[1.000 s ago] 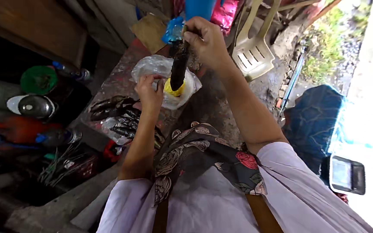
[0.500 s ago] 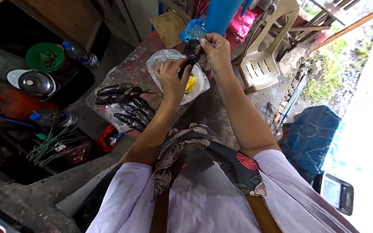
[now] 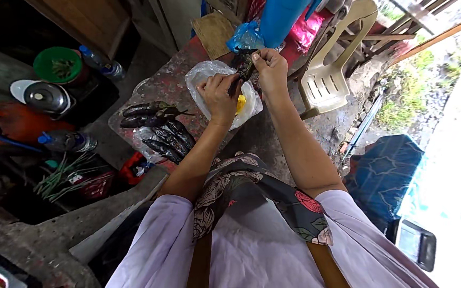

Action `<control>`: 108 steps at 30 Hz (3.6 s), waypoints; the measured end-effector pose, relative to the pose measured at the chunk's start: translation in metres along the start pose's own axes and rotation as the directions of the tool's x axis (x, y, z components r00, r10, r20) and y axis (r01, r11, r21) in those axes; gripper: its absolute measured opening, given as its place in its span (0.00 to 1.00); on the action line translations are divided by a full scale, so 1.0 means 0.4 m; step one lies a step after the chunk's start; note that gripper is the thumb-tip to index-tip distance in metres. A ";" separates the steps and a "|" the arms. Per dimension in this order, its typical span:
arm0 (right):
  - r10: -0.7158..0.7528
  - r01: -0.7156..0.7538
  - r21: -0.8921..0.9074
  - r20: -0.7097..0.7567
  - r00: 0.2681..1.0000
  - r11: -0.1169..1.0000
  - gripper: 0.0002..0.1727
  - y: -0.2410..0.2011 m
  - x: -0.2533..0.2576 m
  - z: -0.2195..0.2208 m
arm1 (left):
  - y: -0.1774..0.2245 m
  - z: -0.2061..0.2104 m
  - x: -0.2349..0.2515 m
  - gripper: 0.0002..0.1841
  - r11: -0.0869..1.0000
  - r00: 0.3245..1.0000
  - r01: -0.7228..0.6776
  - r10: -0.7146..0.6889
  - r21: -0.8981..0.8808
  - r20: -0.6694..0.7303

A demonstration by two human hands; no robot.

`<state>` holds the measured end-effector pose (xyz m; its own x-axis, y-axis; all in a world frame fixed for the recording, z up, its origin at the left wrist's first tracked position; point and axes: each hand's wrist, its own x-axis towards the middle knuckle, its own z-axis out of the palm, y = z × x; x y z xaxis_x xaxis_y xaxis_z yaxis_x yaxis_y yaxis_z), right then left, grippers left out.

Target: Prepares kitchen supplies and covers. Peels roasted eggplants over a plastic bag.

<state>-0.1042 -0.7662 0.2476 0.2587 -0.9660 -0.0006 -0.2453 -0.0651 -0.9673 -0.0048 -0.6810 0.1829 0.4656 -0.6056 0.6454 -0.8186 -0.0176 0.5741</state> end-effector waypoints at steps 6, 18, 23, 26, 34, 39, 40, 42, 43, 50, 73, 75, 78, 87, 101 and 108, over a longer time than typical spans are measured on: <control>-0.004 0.003 -0.041 -0.024 1.000 0.999 0.09 0.016 -0.002 0.011 | -0.005 0.007 0.002 0.05 1.000 1.000 0.008 -0.008 0.017 0.013; -0.084 0.085 -0.100 0.010 0.996 0.991 0.08 0.012 -0.013 -0.007 | -0.062 -0.016 0.038 0.09 0.952 0.892 0.306 -0.286 -0.003 0.349; -0.140 0.141 -0.076 0.023 0.990 0.987 0.08 0.015 -0.014 -0.026 | -0.113 -0.001 0.025 0.11 0.928 0.784 0.361 -0.355 0.092 0.510; -0.145 0.145 -0.079 0.011 0.989 0.986 0.08 0.026 -0.012 -0.031 | -0.111 -0.012 0.026 0.16 0.931 0.683 0.332 -0.348 0.151 0.643; -0.113 0.110 -0.091 -0.019 0.993 0.990 0.08 0.035 -0.021 -0.019 | 0.005 -0.034 0.014 0.10 0.963 0.952 0.130 -0.055 -0.236 0.301; -0.111 0.109 -0.130 -0.009 0.994 0.986 0.09 0.027 -0.032 -0.010 | 0.012 -0.002 0.004 0.06 0.991 0.991 0.023 -0.005 -0.135 0.135; -0.113 0.112 -0.136 -0.003 0.994 0.984 0.09 0.027 -0.033 -0.010 | 0.009 -0.001 0.006 0.06 0.992 0.992 0.016 0.001 -0.126 0.130; -0.116 0.116 -0.140 0.004 0.993 0.983 0.09 0.028 -0.036 -0.011 | 0.003 -0.004 0.009 0.06 0.993 0.986 0.037 -0.018 -0.114 0.165; -0.119 0.118 -0.139 0.005 0.993 0.983 0.09 0.027 -0.036 -0.014 | -0.002 -0.008 0.012 0.07 0.992 0.980 0.070 -0.049 -0.105 0.190; -0.145 0.144 -0.044 -0.006 0.989 0.989 0.08 0.036 -0.024 -0.034 | -0.049 -0.020 0.023 0.09 0.933 0.905 0.320 -0.248 -0.168 0.345; -0.223 0.229 -0.101 0.063 0.973 0.968 0.09 0.040 -0.025 -0.024 | -0.016 0.005 0.027 0.11 0.920 0.909 0.299 -0.193 -0.253 0.370; -0.220 0.226 -0.096 0.068 0.973 0.969 0.08 0.041 -0.026 -0.023 | -0.020 0.004 0.032 0.11 0.916 0.901 0.311 -0.200 -0.252 0.386; -0.230 0.236 -0.084 0.072 0.970 0.968 0.09 0.039 -0.025 -0.024 | -0.033 0.005 0.041 0.12 0.900 0.881 0.364 -0.249 -0.239 0.403; -0.234 0.236 -0.058 0.049 0.971 0.970 0.08 0.032 -0.012 -0.044 | -0.133 0.030 0.021 0.12 0.878 0.711 0.474 -0.426 0.066 0.559; -0.208 0.208 -0.020 -0.003 0.978 0.978 0.08 0.049 -0.019 -0.023 | -0.043 -0.004 -0.004 0.11 0.885 0.943 0.253 -0.136 -0.390 0.304; -0.172 0.172 0.012 -0.012 0.985 0.985 0.08 0.038 -0.030 -0.010 | -0.041 0.003 -0.023 0.10 0.902 0.950 0.263 -0.179 -0.343 0.257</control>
<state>-0.1145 -0.7566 0.2340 0.2856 -0.9433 0.1689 -0.1855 -0.2273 -0.9560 0.0039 -0.6760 0.1672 0.5021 -0.7766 0.3804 -0.5007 0.0975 0.8601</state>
